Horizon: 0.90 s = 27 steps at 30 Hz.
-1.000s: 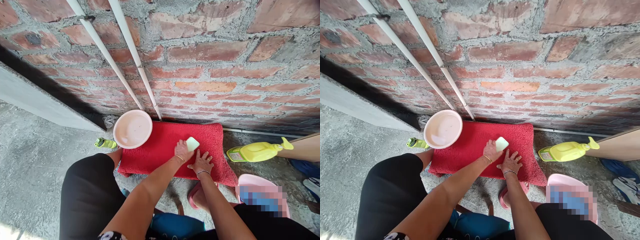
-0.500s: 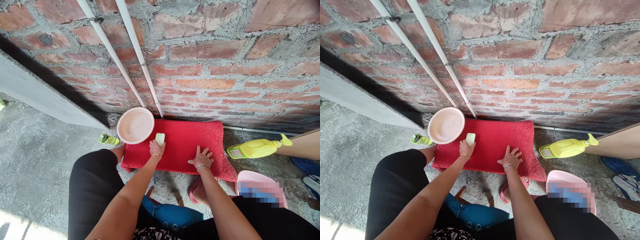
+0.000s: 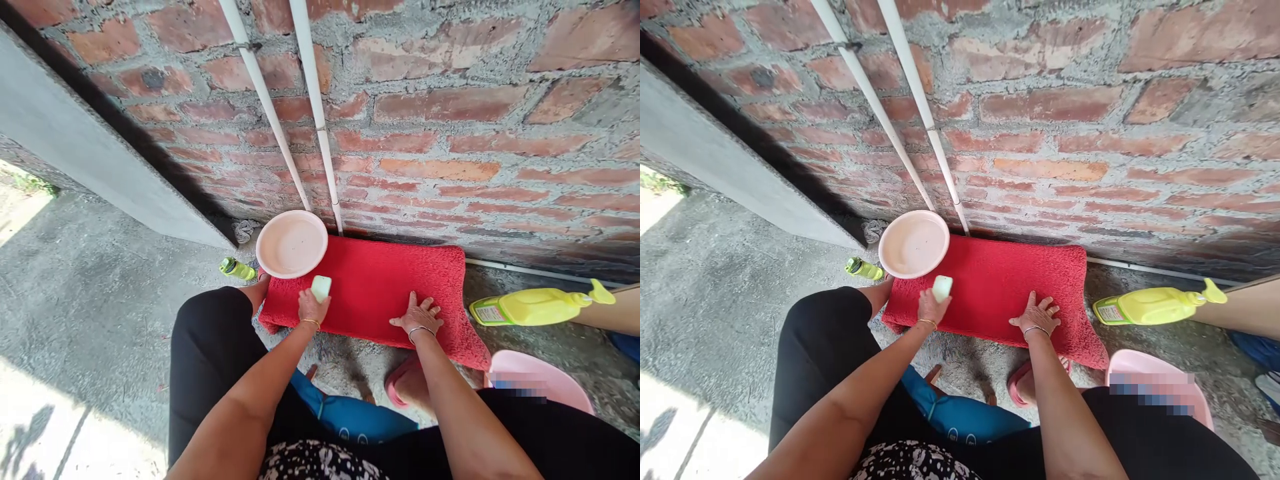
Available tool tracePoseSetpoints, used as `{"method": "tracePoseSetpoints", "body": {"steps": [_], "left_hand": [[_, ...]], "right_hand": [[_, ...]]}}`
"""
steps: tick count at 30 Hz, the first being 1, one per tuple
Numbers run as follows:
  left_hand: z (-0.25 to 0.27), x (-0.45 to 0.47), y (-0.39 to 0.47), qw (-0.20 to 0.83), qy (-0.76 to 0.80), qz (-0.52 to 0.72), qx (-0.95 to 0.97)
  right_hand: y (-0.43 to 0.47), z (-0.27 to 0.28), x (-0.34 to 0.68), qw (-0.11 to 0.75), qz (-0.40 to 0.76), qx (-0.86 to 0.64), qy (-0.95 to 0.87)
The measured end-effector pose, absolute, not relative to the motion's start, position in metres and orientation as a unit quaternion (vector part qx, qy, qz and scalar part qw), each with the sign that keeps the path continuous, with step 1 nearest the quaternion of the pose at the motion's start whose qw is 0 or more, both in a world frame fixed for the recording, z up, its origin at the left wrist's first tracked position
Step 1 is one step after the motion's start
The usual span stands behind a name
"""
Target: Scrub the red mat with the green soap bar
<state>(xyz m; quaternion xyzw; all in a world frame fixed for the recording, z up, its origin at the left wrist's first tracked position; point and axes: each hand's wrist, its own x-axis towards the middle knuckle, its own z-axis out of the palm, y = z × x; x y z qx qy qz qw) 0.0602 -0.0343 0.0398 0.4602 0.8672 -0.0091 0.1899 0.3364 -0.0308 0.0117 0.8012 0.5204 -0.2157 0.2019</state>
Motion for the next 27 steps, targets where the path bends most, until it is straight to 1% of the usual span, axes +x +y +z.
{"method": "tracePoseSetpoints", "body": {"steps": [3, 5, 7, 10, 13, 16, 20, 22, 24, 27], "left_hand": [[0.041, 0.037, -0.029, 0.150, 0.903, -0.031, 0.402], [0.039, 0.049, -0.036, 0.154, 0.891, -0.032, 0.427], [0.036, 0.078, -0.050, 0.185, 0.848, -0.027, 0.496], [0.032, 0.125, -0.073, 0.263, 0.752, -0.035, 0.603], [0.032, 0.137, -0.083, 0.305, 0.711, -0.025, 0.633], [0.036, 0.101, -0.073, 0.272, 0.766, -0.009, 0.582], [0.041, 0.034, -0.049, 0.184, 0.886, -0.001, 0.425], [0.040, 0.022, -0.044, 0.174, 0.909, -0.009, 0.380], [0.038, 0.031, -0.048, 0.178, 0.904, -0.019, 0.387], [0.035, 0.071, -0.068, 0.199, 0.844, -0.038, 0.496]], "right_hand": [[-0.031, 0.010, 0.337, 0.192, -0.215, 0.802, 0.522], [-0.032, 0.010, 0.338, 0.187, -0.216, 0.803, 0.524], [-0.032, 0.010, 0.339, 0.187, -0.219, 0.802, 0.524], [-0.033, 0.009, 0.340, 0.189, -0.219, 0.802, 0.523], [-0.034, 0.007, 0.340, 0.185, -0.212, 0.803, 0.525], [-0.034, 0.005, 0.340, 0.184, -0.211, 0.805, 0.524], [-0.032, 0.007, 0.338, 0.190, -0.215, 0.805, 0.519], [-0.032, 0.008, 0.338, 0.192, -0.215, 0.806, 0.517], [-0.031, 0.010, 0.338, 0.193, -0.216, 0.806, 0.516], [-0.031, 0.010, 0.338, 0.191, -0.221, 0.806, 0.515]]}}
